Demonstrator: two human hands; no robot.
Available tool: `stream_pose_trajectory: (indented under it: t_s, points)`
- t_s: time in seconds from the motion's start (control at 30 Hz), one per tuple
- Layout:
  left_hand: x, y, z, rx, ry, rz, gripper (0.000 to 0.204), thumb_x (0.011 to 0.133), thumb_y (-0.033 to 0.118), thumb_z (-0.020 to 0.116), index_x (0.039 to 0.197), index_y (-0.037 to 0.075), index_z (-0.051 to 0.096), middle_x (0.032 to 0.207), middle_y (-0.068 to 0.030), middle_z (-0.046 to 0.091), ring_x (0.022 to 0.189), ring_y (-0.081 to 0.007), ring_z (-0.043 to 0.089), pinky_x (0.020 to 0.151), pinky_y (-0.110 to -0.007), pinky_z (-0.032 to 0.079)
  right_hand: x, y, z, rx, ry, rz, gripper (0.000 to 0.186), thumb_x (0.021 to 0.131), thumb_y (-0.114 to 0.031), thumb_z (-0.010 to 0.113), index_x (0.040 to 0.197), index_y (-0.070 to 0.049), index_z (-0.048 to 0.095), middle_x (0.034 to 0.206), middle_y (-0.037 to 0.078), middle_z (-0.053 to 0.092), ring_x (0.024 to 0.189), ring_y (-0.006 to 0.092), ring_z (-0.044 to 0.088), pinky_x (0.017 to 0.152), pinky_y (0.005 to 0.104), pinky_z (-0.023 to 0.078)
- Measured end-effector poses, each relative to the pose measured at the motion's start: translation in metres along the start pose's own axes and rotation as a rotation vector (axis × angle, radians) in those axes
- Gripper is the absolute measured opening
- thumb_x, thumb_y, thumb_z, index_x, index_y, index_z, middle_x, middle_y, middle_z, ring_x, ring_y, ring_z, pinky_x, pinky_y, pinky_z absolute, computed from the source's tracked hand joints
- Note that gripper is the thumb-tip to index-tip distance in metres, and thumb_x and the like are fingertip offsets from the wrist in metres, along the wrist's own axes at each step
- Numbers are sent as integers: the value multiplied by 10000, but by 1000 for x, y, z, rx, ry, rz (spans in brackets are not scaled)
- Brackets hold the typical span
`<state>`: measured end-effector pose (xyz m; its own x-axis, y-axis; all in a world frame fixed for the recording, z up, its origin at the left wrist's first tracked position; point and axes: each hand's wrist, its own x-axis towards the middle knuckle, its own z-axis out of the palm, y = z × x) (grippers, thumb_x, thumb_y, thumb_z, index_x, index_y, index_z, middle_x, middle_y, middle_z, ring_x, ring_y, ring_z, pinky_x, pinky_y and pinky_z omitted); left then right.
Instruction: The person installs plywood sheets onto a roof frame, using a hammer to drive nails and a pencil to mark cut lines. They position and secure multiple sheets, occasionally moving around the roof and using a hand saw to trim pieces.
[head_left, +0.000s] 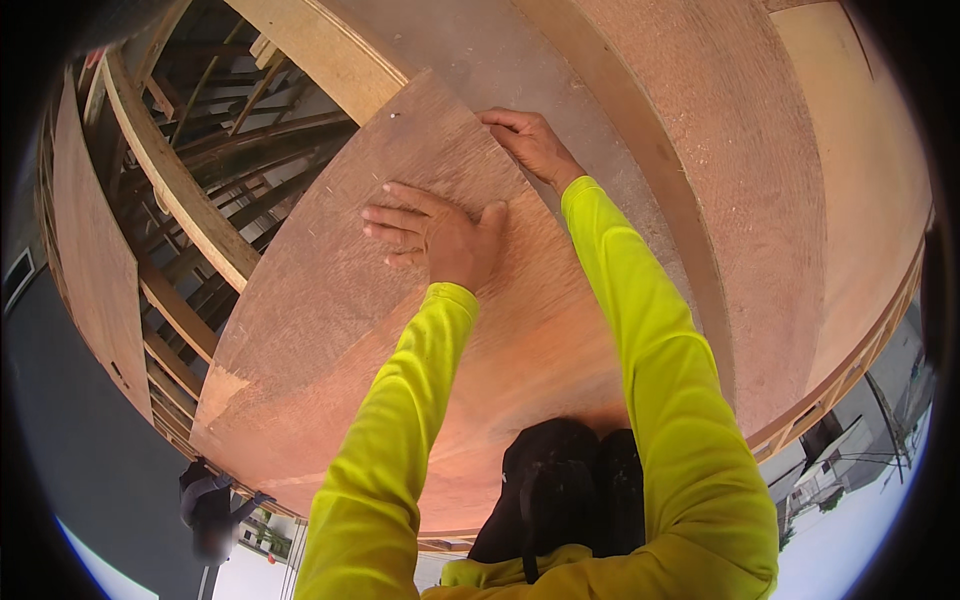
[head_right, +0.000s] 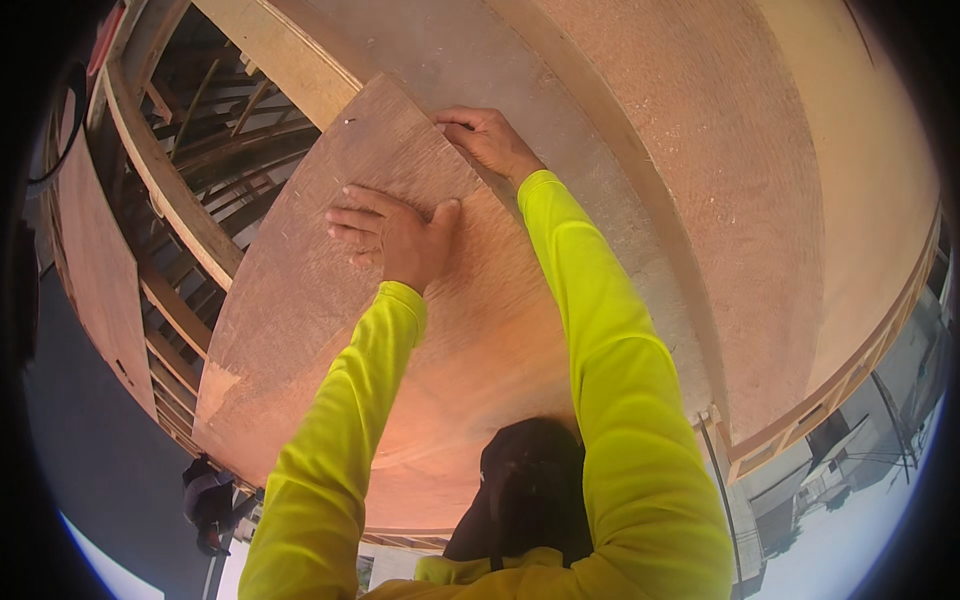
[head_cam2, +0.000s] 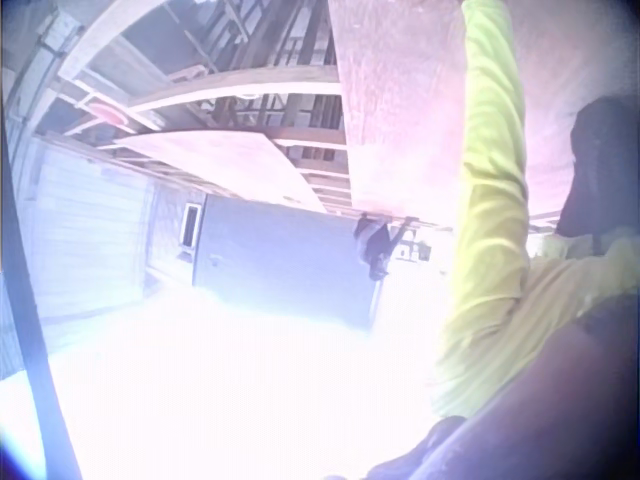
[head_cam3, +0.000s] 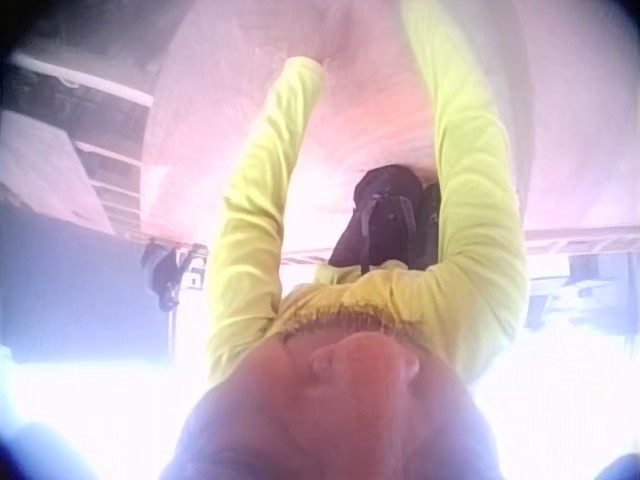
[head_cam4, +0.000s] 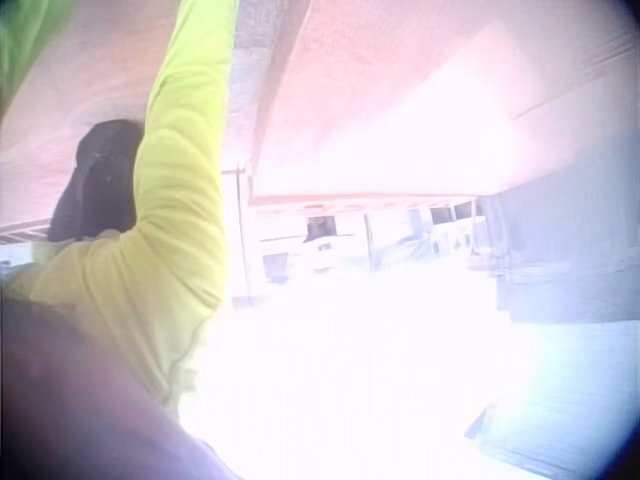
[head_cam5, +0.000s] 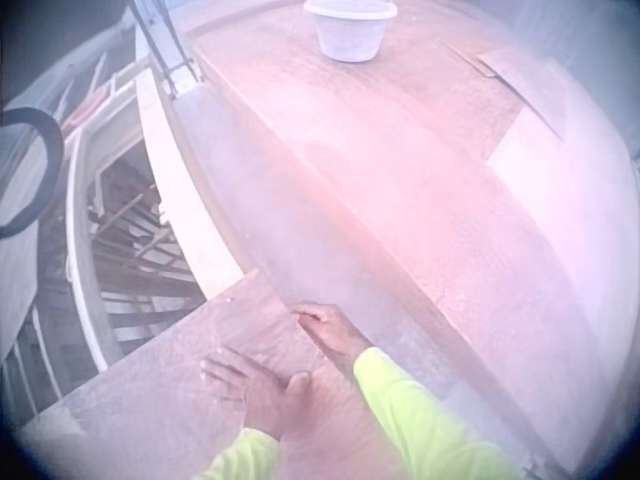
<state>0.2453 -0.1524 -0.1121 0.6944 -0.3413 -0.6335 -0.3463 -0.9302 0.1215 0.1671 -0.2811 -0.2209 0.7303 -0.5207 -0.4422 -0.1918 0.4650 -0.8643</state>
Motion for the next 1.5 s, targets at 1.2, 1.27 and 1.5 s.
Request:
stream_pose_trajectory:
  t_s: [1.2, 1.27, 1.5]
  points:
    - [-6, -18, 55, 203, 623, 429, 695, 953, 381, 322, 1442, -110, 358, 1495, -324, 354, 1361, -467, 344, 1157, -448, 248, -259, 158, -87, 50, -237, -395, 123, 922, -92, 633, 991, -125, 729, 866, 2, 654, 895, 190, 578, 959, 397, 370]
    - [3, -22, 52, 123, 636, 458, 636, 948, 376, 315, 1341, -105, 450, 1379, -337, 448, 1231, -470, 453, 1070, -458, 331, -314, 173, -104, 71, -297, -286, 129, 914, -90, 643, 992, -136, 734, 878, -1, 658, 885, 198, 579, 936, 401, 378]
    - [11, -19, 58, 56, 579, 455, 732, 916, 388, 320, 1441, -118, 377, 1497, -303, 380, 1345, -429, 400, 1134, -420, 295, -298, 180, -96, 108, -176, -485, 130, 944, -110, 609, 1002, -127, 724, 887, 9, 660, 902, 200, 582, 1000, 414, 339]
